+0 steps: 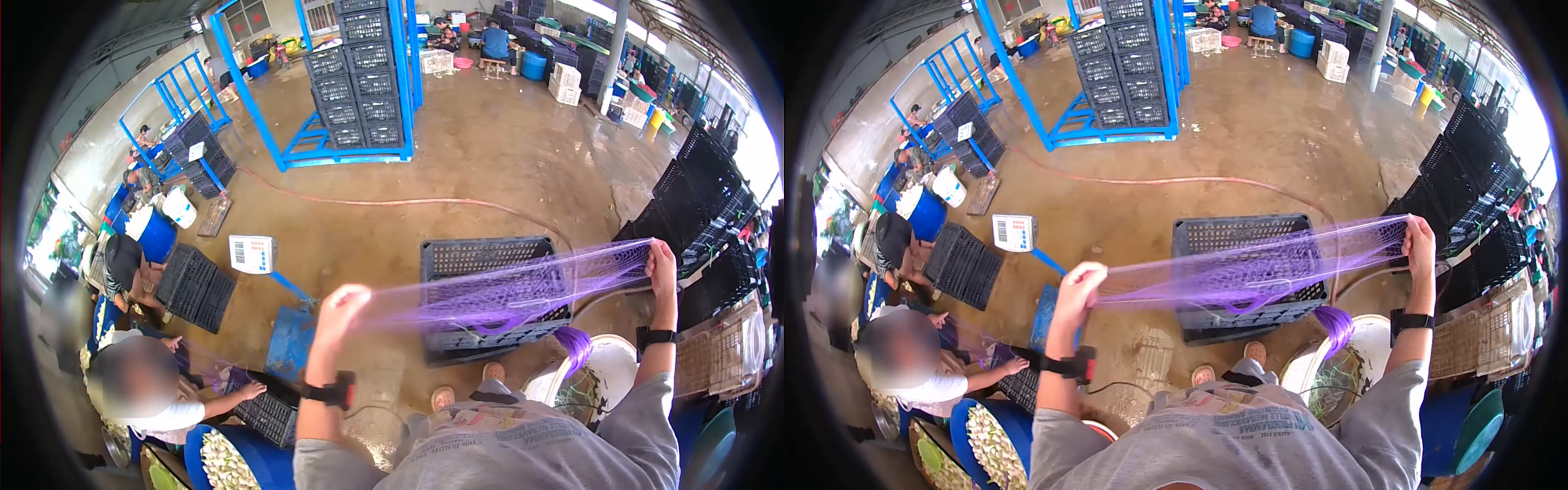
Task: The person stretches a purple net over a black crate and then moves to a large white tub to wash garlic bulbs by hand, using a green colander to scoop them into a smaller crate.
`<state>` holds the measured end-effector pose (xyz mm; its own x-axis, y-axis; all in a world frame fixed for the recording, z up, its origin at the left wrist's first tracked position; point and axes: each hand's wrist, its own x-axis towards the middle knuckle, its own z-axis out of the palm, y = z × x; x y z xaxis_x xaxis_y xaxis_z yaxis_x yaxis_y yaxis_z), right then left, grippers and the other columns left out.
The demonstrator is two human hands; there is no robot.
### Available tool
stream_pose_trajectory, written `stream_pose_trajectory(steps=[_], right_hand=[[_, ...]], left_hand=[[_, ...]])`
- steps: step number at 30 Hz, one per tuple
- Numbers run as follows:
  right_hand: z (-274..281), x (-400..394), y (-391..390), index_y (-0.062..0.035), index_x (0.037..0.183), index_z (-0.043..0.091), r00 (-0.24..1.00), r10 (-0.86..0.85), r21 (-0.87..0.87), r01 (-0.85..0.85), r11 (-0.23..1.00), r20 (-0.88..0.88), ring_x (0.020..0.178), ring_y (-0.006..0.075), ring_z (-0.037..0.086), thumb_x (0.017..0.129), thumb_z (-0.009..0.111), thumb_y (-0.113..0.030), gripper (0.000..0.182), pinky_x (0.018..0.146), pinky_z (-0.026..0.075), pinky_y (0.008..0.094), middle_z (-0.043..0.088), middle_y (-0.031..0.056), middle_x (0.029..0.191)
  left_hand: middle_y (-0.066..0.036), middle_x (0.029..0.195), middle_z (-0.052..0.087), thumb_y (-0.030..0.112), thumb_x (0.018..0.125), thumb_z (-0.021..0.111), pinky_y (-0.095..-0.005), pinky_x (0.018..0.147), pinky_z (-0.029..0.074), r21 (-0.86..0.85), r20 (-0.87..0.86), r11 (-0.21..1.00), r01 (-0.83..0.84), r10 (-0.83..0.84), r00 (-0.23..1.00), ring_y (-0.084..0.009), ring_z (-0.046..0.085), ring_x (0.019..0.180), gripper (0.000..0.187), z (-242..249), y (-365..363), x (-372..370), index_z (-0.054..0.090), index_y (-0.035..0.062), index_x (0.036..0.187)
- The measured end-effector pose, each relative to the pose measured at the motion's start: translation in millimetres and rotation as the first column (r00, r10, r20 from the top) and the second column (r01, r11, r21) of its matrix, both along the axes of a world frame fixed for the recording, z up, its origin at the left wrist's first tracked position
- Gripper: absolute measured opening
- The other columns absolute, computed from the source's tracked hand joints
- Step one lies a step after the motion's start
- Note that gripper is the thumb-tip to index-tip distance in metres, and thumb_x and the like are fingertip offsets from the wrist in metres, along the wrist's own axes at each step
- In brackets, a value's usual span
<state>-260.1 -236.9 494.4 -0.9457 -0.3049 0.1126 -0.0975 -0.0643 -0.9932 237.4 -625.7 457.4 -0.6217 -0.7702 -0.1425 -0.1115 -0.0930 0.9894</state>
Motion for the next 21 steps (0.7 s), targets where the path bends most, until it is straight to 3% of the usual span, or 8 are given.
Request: stream_pose_trajectory(steps=[1, 2, 7, 10, 14, 15, 18, 21], right_hand=[[-5.5, -11.1, 8.0, -0.0075, 0.084, 0.055, 0.994, -0.091, 0.011, 0.091, 0.996, -0.052, 0.040, 0.0035, 0.037, 0.087, 0.056, -0.016, 0.009, 0.033, 0.029, 0.0182, 0.042, -0.0051, 0.056], [-10.7, -21.4, 17.8, -0.0076, 0.083, 0.055, 0.978, -0.182, 0.020, 0.185, 0.982, -0.105, 0.040, 0.0035, 0.036, 0.087, 0.056, -0.016, 0.009, 0.032, 0.028, 0.0183, 0.041, -0.0054, 0.055], [-24.5, -32.2, 20.6, -0.0103, 0.082, 0.056, 0.917, -0.373, -0.048, 0.370, 0.928, -0.141, 0.039, 0.0015, 0.032, 0.085, 0.060, -0.019, 0.010, 0.032, 0.024, 0.0172, 0.039, -0.0069, 0.055], [-25.0, -35.1, 20.7, -0.0101, 0.082, 0.056, 0.975, -0.197, 0.093, 0.207, 0.974, -0.103, 0.038, 0.0019, 0.033, 0.087, 0.056, -0.025, 0.015, 0.031, 0.024, 0.0173, 0.040, -0.0061, 0.054], [-48.1, -53.1, 18.9, -0.0110, 0.069, 0.054, 0.991, -0.077, 0.423, 0.115, 0.899, -0.107, 0.035, 0.0027, 0.030, 0.088, 0.052, -0.027, 0.025, 0.032, 0.022, 0.0191, 0.039, -0.0066, 0.050], [-61.7, -65.8, 22.2, -0.0109, 0.068, 0.054, 0.988, -0.091, 0.444, 0.138, 0.885, -0.126, 0.036, 0.0025, 0.030, 0.088, 0.053, -0.026, 0.025, 0.033, 0.021, 0.0193, 0.038, -0.0068, 0.050], [-123.8, -115.8, 25.7, -0.0038, 0.064, 0.056, 0.942, -0.157, 0.494, 0.293, 0.819, -0.297, 0.057, 0.0043, 0.039, 0.082, 0.060, -0.021, 0.025, 0.052, 0.034, 0.0223, 0.046, -0.0035, 0.055], [-171.5, -131.7, -15.8, -0.0027, 0.071, 0.059, 0.996, 0.027, 0.643, 0.038, 0.765, -0.091, 0.056, 0.0058, 0.043, 0.080, 0.061, -0.020, 0.020, 0.052, 0.037, 0.0233, 0.050, -0.0023, 0.057]], left_hand=[[0.002, 0.074, 0.060, 0.019, 0.079, 0.065, -0.0206, 0.057, 0.041, -0.333, 0.099, 0.933, 0.137, -0.110, 0.989, -0.0030, 0.050, 0.065, 0.015, -7.4, -11.6, 7.6, 0.064, 0.0049, 0.083], [0.001, 0.072, 0.061, 0.018, 0.078, 0.065, -0.0219, 0.057, 0.042, -0.432, 0.288, 0.876, 0.215, -0.092, 0.953, -0.0042, 0.051, 0.066, 0.016, -0.3, -18.2, 15.7, 0.065, 0.0035, 0.082], [0.001, 0.066, 0.058, 0.021, 0.082, 0.059, -0.0219, 0.055, 0.041, -0.287, 0.397, 0.907, 0.309, -0.181, 0.900, -0.0060, 0.050, 0.061, 0.017, 7.5, -36.4, 11.3, 0.064, 0.0041, 0.079], [0.003, 0.059, 0.052, 0.023, 0.085, 0.056, -0.0203, 0.049, 0.037, -0.471, 0.296, 0.873, 0.126, 0.021, 0.955, -0.0053, 0.046, 0.053, 0.019, -19.8, -44.5, -12.4, 0.063, 0.0052, 0.081], [0.006, 0.049, 0.042, 0.024, 0.085, 0.057, -0.0200, 0.038, 0.028, 0.195, 0.020, 0.974, -0.113, 0.112, 0.994, -0.0028, 0.036, 0.041, 0.018, -54.9, -46.9, -46.0, 0.062, 0.0072, 0.088], [0.007, 0.050, 0.044, 0.026, 0.084, 0.060, -0.0196, 0.037, 0.027, 0.204, 0.053, 0.969, -0.140, 0.132, 0.990, -0.0023, 0.037, 0.041, 0.019, -63.5, -48.3, -53.8, 0.063, 0.0079, 0.083], [0.007, 0.052, 0.046, 0.028, 0.083, 0.061, -0.0189, 0.037, 0.025, 0.033, 0.276, 0.985, -0.167, 0.152, 0.949, -0.0012, 0.036, 0.041, 0.020, -107.0, -65.2, -71.4, 0.065, 0.0085, 0.078], [-0.009, 0.061, 0.060, 0.033, 0.081, 0.060, -0.0309, 0.050, 0.042, -0.441, 0.452, 0.879, -0.180, 0.390, 0.802, -0.0227, 0.055, 0.053, 0.030, -173.3, -95.4, -104.5, 0.065, 0.0037, 0.078]])
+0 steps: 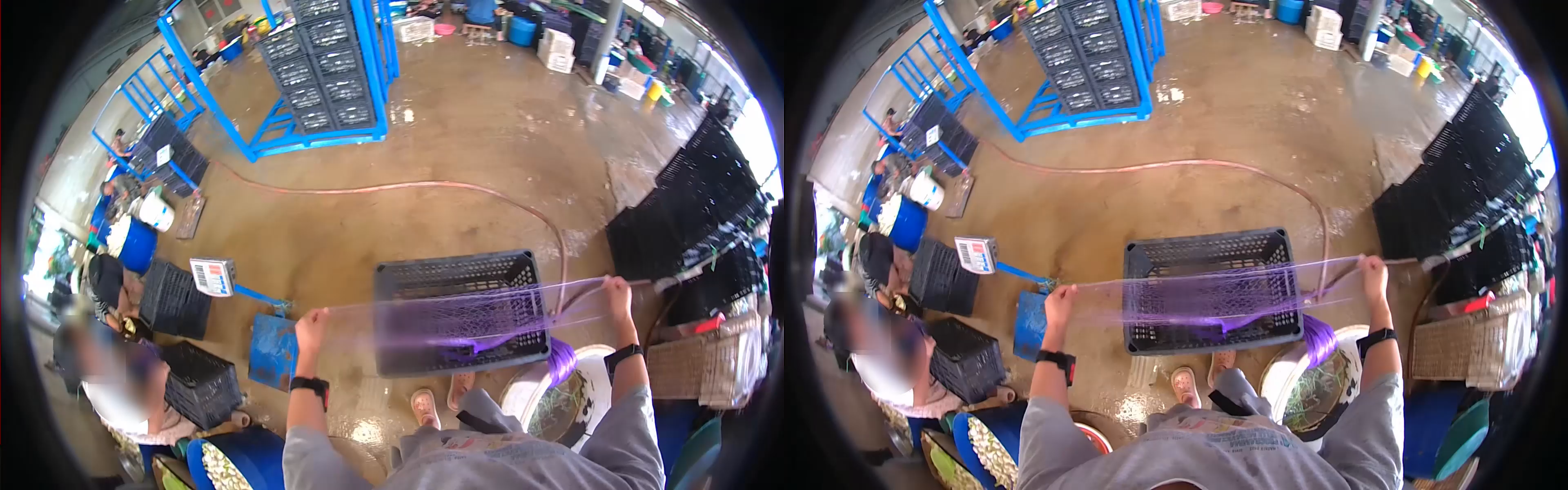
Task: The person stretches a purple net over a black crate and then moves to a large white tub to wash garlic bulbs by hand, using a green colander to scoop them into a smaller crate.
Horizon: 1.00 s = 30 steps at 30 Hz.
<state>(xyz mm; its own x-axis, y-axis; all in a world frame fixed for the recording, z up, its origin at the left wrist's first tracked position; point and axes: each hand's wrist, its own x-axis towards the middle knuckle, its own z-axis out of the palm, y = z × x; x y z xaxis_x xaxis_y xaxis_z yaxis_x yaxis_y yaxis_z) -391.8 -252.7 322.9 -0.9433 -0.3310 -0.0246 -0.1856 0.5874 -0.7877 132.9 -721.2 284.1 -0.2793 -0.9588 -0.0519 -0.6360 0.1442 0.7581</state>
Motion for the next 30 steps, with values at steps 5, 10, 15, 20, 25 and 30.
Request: stream_pose_trajectory(steps=[5, 10, 15, 20, 25, 30], right_hand=[[-18.5, -34.7, -61.0, -0.0048, 0.078, 0.058, 0.679, 0.468, -0.061, -0.531, 0.845, 0.566, 0.049, 0.0058, 0.045, 0.087, 0.055, -0.024, 0.021, 0.045, 0.038, 0.0221, 0.051, -0.0024, 0.060], [-79.8, -105.7, -103.3, -0.0042, 0.076, 0.059, 0.774, 0.297, -0.073, -0.311, 0.948, 0.560, 0.045, 0.0070, 0.046, 0.088, 0.051, -0.030, 0.029, 0.039, 0.036, 0.0209, 0.050, -0.0005, 0.054], [-135.0, -156.6, -163.0, -0.0045, 0.068, 0.060, 0.954, 0.149, 0.294, -0.225, 0.929, 0.259, 0.050, 0.0168, 0.056, 0.080, 0.053, -0.029, 0.029, 0.045, 0.043, 0.0292, 0.052, 0.0050, 0.050], [-249.4, -215.3, -144.6, -0.0034, 0.071, 0.063, 0.385, 0.898, 0.881, -0.474, -0.005, 0.212, 0.066, 0.0320, 0.062, 0.076, 0.051, -0.025, 0.025, 0.060, 0.049, 0.0398, 0.062, 0.0168, 0.070], [-167.1, -113.4, -61.2, -0.0058, 0.082, 0.058, 0.569, 0.280, 0.102, -0.547, 0.831, 0.773, 0.052, 0.0152, 0.052, 0.087, 0.046, -0.026, 0.024, 0.046, 0.041, 0.0294, 0.055, 0.0046, 0.063], [-118.3, -16.6, -49.3, -0.0065, 0.085, 0.059, 0.430, 0.291, -0.149, -0.334, 0.931, 0.855, 0.053, 0.0089, 0.047, 0.087, 0.049, -0.027, 0.023, 0.047, 0.037, 0.0216, 0.053, 0.0013, 0.067]], left_hand=[[-0.018, 0.076, 0.063, 0.037, 0.079, 0.056, -0.0393, 0.068, 0.047, -0.152, 0.250, 0.983, -0.098, 0.134, 0.959, -0.0346, 0.061, 0.075, 0.035, -13.5, -47.2, -58.5, 0.065, 0.0038, 0.084], [-0.019, 0.079, 0.063, 0.043, 0.077, 0.056, -0.0407, 0.071, 0.047, -0.108, 0.350, 0.978, -0.177, 0.204, 0.914, -0.0352, 0.061, 0.079, 0.041, -21.0, -71.1, -109.1, 0.066, 0.0039, 0.084], [-0.020, 0.086, 0.063, 0.047, 0.074, 0.055, -0.0396, 0.076, 0.047, 0.021, 0.514, 0.985, -0.174, 0.138, 0.846, -0.0344, 0.060, 0.085, 0.044, -41.6, -97.3, -134.2, 0.067, 0.0062, 0.086], [-0.012, 0.078, 0.063, 0.045, 0.078, 0.053, -0.0341, 0.065, 0.046, 0.354, 0.501, 0.933, 0.072, -0.254, 0.827, -0.0233, 0.058, 0.073, 0.042, -124.9, -112.3, -65.6, 0.065, 0.0062, 0.087], [0.000, 0.089, 0.063, 0.042, 0.085, 0.051, -0.0227, 0.063, 0.043, 0.819, 0.179, 0.572, 0.031, -0.307, 0.935, -0.0105, 0.056, 0.068, 0.035, -9.8, -18.6, -71.7, 0.064, 0.0117, 0.097], [-0.001, 0.095, 0.062, 0.042, 0.087, 0.050, -0.0244, 0.073, 0.042, 0.830, -0.181, 0.431, 0.353, -0.391, 0.903, -0.0103, 0.054, 0.082, 0.036, -1.0, 46.3, -83.6, 0.062, 0.0084, 0.095]])
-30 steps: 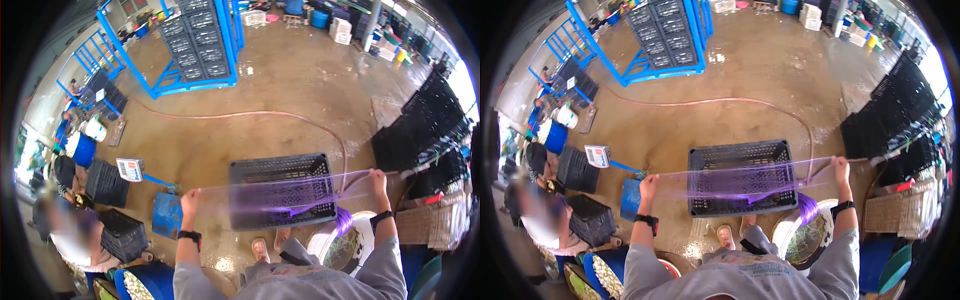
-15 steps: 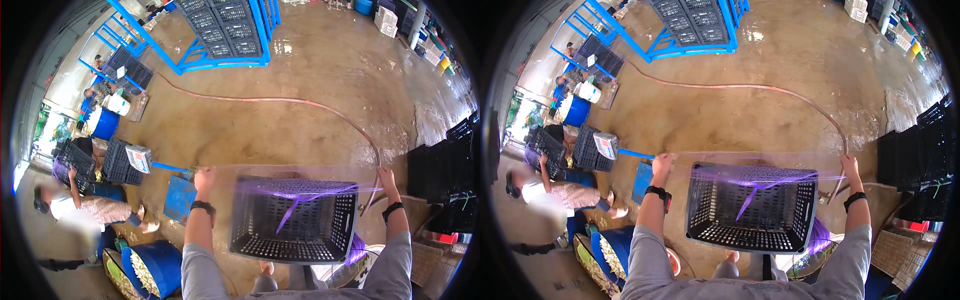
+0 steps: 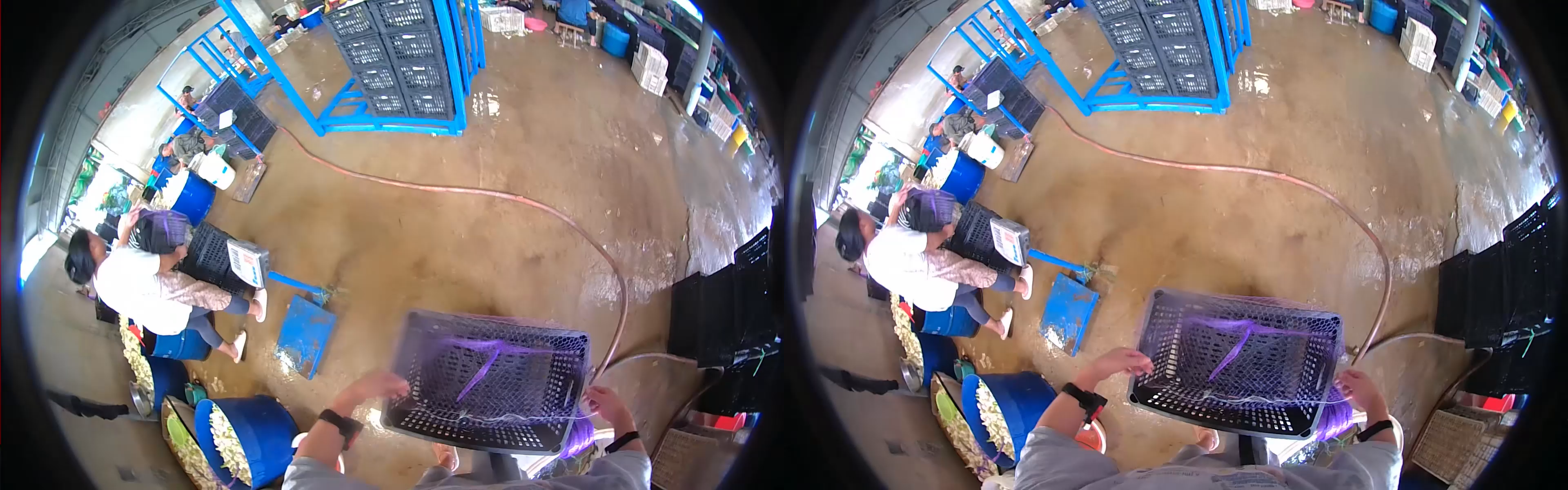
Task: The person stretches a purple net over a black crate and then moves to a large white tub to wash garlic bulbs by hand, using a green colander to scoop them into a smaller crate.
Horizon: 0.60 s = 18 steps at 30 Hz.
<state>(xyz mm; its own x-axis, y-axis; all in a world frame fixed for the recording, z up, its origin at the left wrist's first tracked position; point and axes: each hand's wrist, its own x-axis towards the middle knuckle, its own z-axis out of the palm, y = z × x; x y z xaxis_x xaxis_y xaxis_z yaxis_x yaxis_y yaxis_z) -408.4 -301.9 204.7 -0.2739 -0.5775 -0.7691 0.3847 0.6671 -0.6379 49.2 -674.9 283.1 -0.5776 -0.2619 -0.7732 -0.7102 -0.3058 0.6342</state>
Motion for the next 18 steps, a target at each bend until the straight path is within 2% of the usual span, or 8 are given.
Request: stream_pose_trajectory(steps=[3, 5, 6, 8, 11, 13, 15, 18], right_hand=[[-12.7, 14.1, 11.3, -0.0075, 0.086, 0.058, 0.980, -0.182, -0.103, 0.173, 0.979, -0.077, 0.059, 0.0093, 0.049, 0.088, 0.049, -0.027, 0.021, 0.056, 0.040, 0.0208, 0.054, 0.0014, 0.069], [28.1, 40.7, 3.4, -0.0088, 0.084, 0.056, 0.913, -0.387, -0.092, 0.378, 0.921, -0.128, 0.063, 0.0100, 0.050, 0.090, 0.048, -0.027, 0.020, 0.062, 0.041, 0.0210, 0.053, 0.0009, 0.069], [37.9, 58.6, -0.4, -0.0097, 0.083, 0.054, 0.850, -0.526, -0.159, 0.521, 0.838, 0.011, 0.060, 0.0095, 0.049, 0.091, 0.047, -0.027, 0.020, 0.059, 0.040, 0.0203, 0.051, 0.0000, 0.066], [58.5, 82.1, -2.4, -0.0114, 0.081, 0.051, 0.636, -0.715, -0.226, 0.771, 0.595, 0.290, 0.054, 0.0084, 0.047, 0.092, 0.044, -0.027, 0.021, 0.052, 0.038, 0.0189, 0.047, -0.0017, 0.062], [70.4, 88.6, 7.4, -0.0133, 0.084, 0.052, 0.699, -0.241, -0.456, 0.649, 0.609, 0.673, 0.044, 0.0063, 0.042, 0.092, 0.045, -0.028, 0.018, 0.038, 0.030, 0.0187, 0.042, -0.0032, 0.055], [96.5, 107.7, 5.0, -0.0119, 0.078, 0.049, 0.870, -0.344, -0.292, 0.452, 0.843, 0.354, 0.040, 0.0035, 0.035, 0.093, 0.043, -0.023, 0.020, 0.036, 0.027, 0.0181, 0.040, -0.0053, 0.056], [15.4, 103.7, 42.7, -0.0099, 0.071, 0.052, 0.946, -0.318, -0.130, 0.308, 0.942, -0.060, 0.045, 0.0055, 0.041, 0.091, 0.045, -0.022, 0.025, 0.039, 0.031, 0.0184, 0.046, -0.0034, 0.056], [-14.9, 107.6, 70.1, -0.0079, 0.073, 0.052, 0.807, -0.541, -0.251, 0.589, 0.768, 0.236, 0.052, 0.0111, 0.044, 0.092, 0.045, -0.024, 0.026, 0.047, 0.037, 0.0255, 0.047, -0.0003, 0.060]], left_hand=[[-0.007, 0.106, 0.060, 0.033, 0.091, 0.047, -0.0306, 0.089, 0.041, 0.111, -0.238, 0.955, -0.276, 0.295, 0.925, -0.0175, 0.054, 0.100, 0.030, -16.3, 38.7, 12.8, 0.059, 0.0066, 0.098], [-0.010, 0.111, 0.058, 0.028, 0.093, 0.044, -0.0363, 0.097, 0.038, 0.325, -0.371, 0.808, -0.491, 0.586, 0.720, -0.0227, 0.051, 0.110, 0.027, -7.6, 69.7, 12.5, 0.057, 0.0053, 0.100], [-0.011, 0.084, 0.063, 0.018, 0.093, 0.041, -0.0415, 0.097, 0.039, 0.424, -0.289, 0.619, -0.661, 0.784, 0.549, -0.0296, 0.058, 0.098, 0.018, 10.0, 85.9, 1.6, 0.053, 0.0049, 0.096], [-0.009, 0.077, 0.062, 0.019, 0.093, 0.042, -0.0433, 0.098, 0.037, 0.673, -0.291, 0.497, -0.548, 0.859, 0.421, -0.0288, 0.059, 0.095, 0.017, 8.1, 106.9, 6.5, 0.052, 0.0058, 0.091], [-0.002, 0.061, 0.053, 0.023, 0.092, 0.045, -0.0395, 0.080, 0.048, 0.802, -0.247, 0.400, -0.444, 0.898, 0.363, -0.0218, 0.060, 0.070, 0.017, 18.6, 127.4, 12.8, 0.052, 0.0077, 0.088], [0.000, 0.056, 0.049, 0.024, 0.091, 0.047, -0.0345, 0.065, 0.052, 0.858, -0.192, 0.354, -0.371, 0.893, 0.408, -0.0166, 0.056, 0.057, 0.016, 5.5, 126.6, 31.4, 0.053, 0.0085, 0.088], [0.002, 0.055, 0.043, 0.024, 0.090, 0.049, -0.0291, 0.048, 0.047, 0.481, -0.295, 0.537, -0.693, 0.844, 0.449, -0.0108, 0.046, 0.050, 0.015, -17.7, 136.2, 48.1, 0.053, 0.0090, 0.090], [0.003, 0.057, 0.039, 0.026, 0.089, 0.051, -0.0269, 0.046, 0.042, 0.348, -0.283, 0.459, -0.818, 0.883, 0.375, -0.0093, 0.041, 0.049, 0.017, -63.1, 141.8, 78.6, 0.053, 0.0095, 0.092]])
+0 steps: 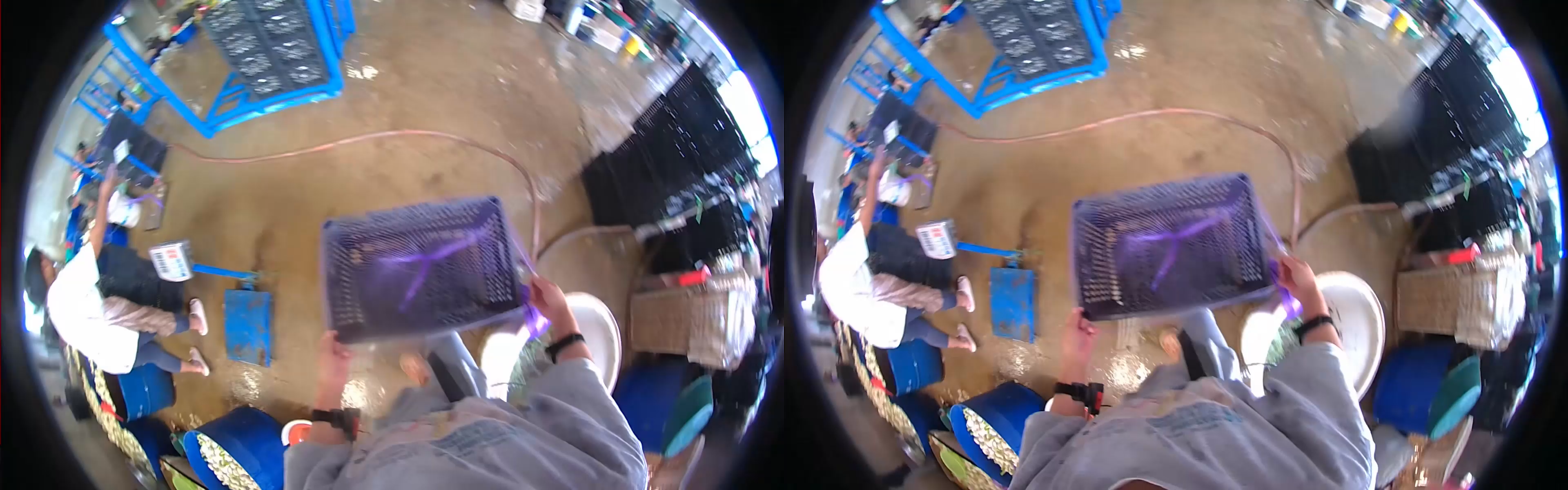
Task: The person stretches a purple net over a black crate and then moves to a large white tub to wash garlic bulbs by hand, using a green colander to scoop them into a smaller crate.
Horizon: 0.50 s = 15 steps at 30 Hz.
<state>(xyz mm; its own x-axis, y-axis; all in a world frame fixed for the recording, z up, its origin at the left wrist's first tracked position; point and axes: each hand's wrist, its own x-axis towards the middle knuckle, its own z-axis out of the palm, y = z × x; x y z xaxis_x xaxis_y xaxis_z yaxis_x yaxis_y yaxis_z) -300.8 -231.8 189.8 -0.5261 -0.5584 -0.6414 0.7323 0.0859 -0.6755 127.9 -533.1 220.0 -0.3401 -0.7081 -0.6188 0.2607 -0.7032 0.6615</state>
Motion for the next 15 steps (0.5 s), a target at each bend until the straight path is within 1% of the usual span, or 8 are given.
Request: stream_pose_trajectory(steps=[1, 2, 4, 5, 7, 10, 13, 15], right_hand=[[20.8, 11.7, -7.7, -0.0077, 0.072, 0.051, 0.996, -0.071, 0.012, 0.070, 0.997, 0.060, 0.051, 0.0106, 0.042, 0.091, 0.047, -0.024, 0.025, 0.046, 0.036, 0.0251, 0.045, -0.0014, 0.058], [2.6, 14.0, -0.9, -0.0077, 0.077, 0.054, 0.993, -0.097, -0.021, 0.099, 0.995, 0.060, 0.048, 0.0090, 0.041, 0.089, 0.052, -0.023, 0.019, 0.043, 0.034, 0.0225, 0.046, -0.0017, 0.059], [-4.3, 19.4, 6.0, -0.0076, 0.077, 0.054, 0.991, -0.130, 0.005, 0.130, 0.992, 0.019, 0.047, 0.0087, 0.040, 0.089, 0.052, -0.023, 0.020, 0.042, 0.033, 0.0222, 0.045, -0.0023, 0.059], [-6.7, 22.1, 3.2, -0.0075, 0.077, 0.054, 0.991, -0.136, 0.010, 0.136, 0.991, 0.000, 0.047, 0.0086, 0.039, 0.089, 0.052, -0.024, 0.020, 0.042, 0.032, 0.0220, 0.044, -0.0025, 0.059], [-4.9, 24.4, 2.0, -0.0077, 0.078, 0.053, 0.991, -0.131, -0.018, 0.132, 0.991, 0.029, 0.045, 0.0078, 0.035, 0.088, 0.053, -0.024, 0.020, 0.041, 0.030, 0.0214, 0.042, -0.0035, 0.058], [8.1, 29.0, 2.8, -0.0086, 0.079, 0.053, 0.993, -0.101, 0.010, 0.101, 0.995, 0.061, 0.042, 0.0070, 0.032, 0.088, 0.052, -0.027, 0.021, 0.039, 0.027, 0.0211, 0.040, -0.0042, 0.056], [14.7, 35.5, 7.8, -0.0105, 0.077, 0.053, 0.986, -0.089, -0.054, 0.098, 0.994, 0.143, 0.041, 0.0069, 0.032, 0.089, 0.052, -0.029, 0.022, 0.038, 0.027, 0.0214, 0.039, -0.0050, 0.054], [4.9, 39.2, 7.8, -0.0122, 0.075, 0.052, 0.981, -0.134, 0.006, 0.134, 0.991, 0.139, 0.039, 0.0058, 0.032, 0.090, 0.049, -0.031, 0.024, 0.036, 0.026, 0.0207, 0.039, -0.0060, 0.052]], left_hand=[[0.004, 0.058, 0.039, 0.027, 0.089, 0.051, -0.0264, 0.046, 0.041, -0.004, 0.014, 0.999, -0.032, 0.033, 0.999, -0.0091, 0.040, 0.049, 0.017, -15.7, 2.7, 7.1, 0.053, 0.0097, 0.092], [0.004, 0.058, 0.039, 0.027, 0.089, 0.051, -0.0268, 0.047, 0.041, -0.013, 0.056, 0.999, -0.032, 0.033, 0.998, -0.0092, 0.040, 0.049, 0.017, -13.9, 15.0, 6.2, 0.053, 0.0099, 0.092], [0.003, 0.058, 0.039, 0.027, 0.089, 0.051, -0.0277, 0.048, 0.040, -0.070, 0.133, 0.996, -0.053, 0.061, 0.989, -0.0093, 0.039, 0.048, 0.017, 3.0, 19.0, -1.8, 0.053, 0.0103, 0.092], [0.003, 0.057, 0.038, 0.027, 0.090, 0.051, -0.0285, 0.049, 0.040, -0.058, 0.136, 0.996, -0.063, 0.070, 0.988, -0.0096, 0.039, 0.048, 0.017, 1.3, 17.8, -1.2, 0.053, 0.0104, 0.092], [0.003, 0.056, 0.037, 0.027, 0.090, 0.051, -0.0301, 0.050, 0.040, -0.038, 0.148, 0.996, -0.083, 0.088, 0.985, -0.0100, 0.038, 0.048, 0.017, -1.2, 12.0, 3.3, 0.053, 0.0105, 0.092], [0.003, 0.054, 0.036, 0.026, 0.090, 0.051, -0.0316, 0.052, 0.040, -0.035, 0.126, 0.998, -0.054, 0.058, 0.990, -0.0115, 0.038, 0.048, 0.015, -7.9, 5.3, 8.0, 0.053, 0.0112, 0.091], [0.002, 0.054, 0.036, 0.026, 0.090, 0.051, -0.0314, 0.052, 0.039, -0.042, 0.112, 0.998, -0.039, 0.044, 0.993, -0.0123, 0.038, 0.048, 0.015, -17.8, -2.6, 7.4, 0.051, 0.0118, 0.088], [0.002, 0.054, 0.037, 0.026, 0.090, 0.051, -0.0320, 0.052, 0.040, -0.017, 0.133, 0.999, -0.051, 0.053, 0.990, -0.0124, 0.039, 0.048, 0.015, -18.1, -3.4, 5.5, 0.050, 0.0123, 0.085]])
